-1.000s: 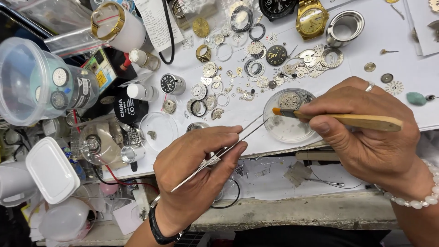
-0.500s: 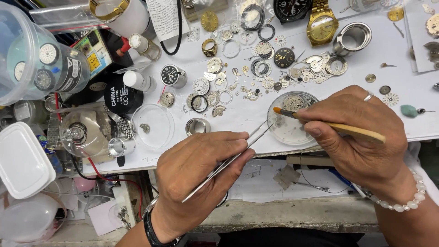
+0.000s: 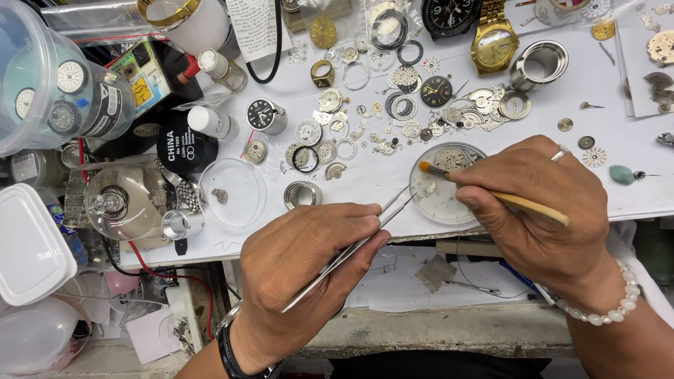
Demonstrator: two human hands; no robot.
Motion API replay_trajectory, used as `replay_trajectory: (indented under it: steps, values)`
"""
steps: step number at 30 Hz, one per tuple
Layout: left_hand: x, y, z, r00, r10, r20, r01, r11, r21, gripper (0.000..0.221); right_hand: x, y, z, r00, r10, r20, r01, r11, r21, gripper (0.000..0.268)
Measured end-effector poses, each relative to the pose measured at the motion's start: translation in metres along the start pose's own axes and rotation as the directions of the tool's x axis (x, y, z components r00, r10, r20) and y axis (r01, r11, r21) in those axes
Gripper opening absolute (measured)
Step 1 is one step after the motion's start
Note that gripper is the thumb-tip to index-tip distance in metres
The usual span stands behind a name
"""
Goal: Cleaning small watch components using tweezers and a brush in a shallow dish on a workbench.
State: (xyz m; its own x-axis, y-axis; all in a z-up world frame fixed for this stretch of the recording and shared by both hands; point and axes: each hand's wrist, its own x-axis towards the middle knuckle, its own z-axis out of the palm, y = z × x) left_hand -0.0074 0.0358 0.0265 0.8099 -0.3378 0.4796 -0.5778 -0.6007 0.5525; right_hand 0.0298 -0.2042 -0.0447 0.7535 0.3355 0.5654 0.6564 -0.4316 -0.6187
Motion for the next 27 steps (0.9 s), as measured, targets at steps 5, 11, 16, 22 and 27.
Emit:
replay_trajectory:
  steps: [5, 11, 16, 22, 27]
  values:
    - [0.002, 0.002, -0.001, 1.000, 0.007, 0.012, -0.007, 1.000, -0.005, 0.014, -0.002, 0.001, -0.001, 0.999, -0.005, -0.044, 0.008, 0.998, 0.058, 0.018]
    - [0.006, 0.006, -0.002, 1.000, 0.015, 0.015, -0.016, 1.000, 0.026, 0.013, 0.002, -0.001, -0.004, 1.000, -0.010, -0.030, 0.014, 0.991, 0.130, 0.016]
    - [0.006, 0.006, -0.001, 1.000, 0.019, 0.011, -0.020, 0.999, 0.045, 0.016, 0.002, 0.003, -0.004, 0.999, -0.028, -0.023, 0.031, 0.989, 0.142, 0.015]
    - [0.006, 0.009, -0.003, 1.000, 0.012, 0.014, -0.013, 0.998, 0.068, 0.018, 0.005, 0.003, -0.005, 0.997, -0.075, 0.023, 0.072, 0.992, 0.108, 0.017]
    - [0.008, 0.012, -0.005, 1.000, 0.009, 0.019, -0.010, 0.997, 0.072, 0.019, 0.007, 0.003, -0.005, 0.994, -0.101, 0.030, 0.096, 0.986, 0.134, 0.018]
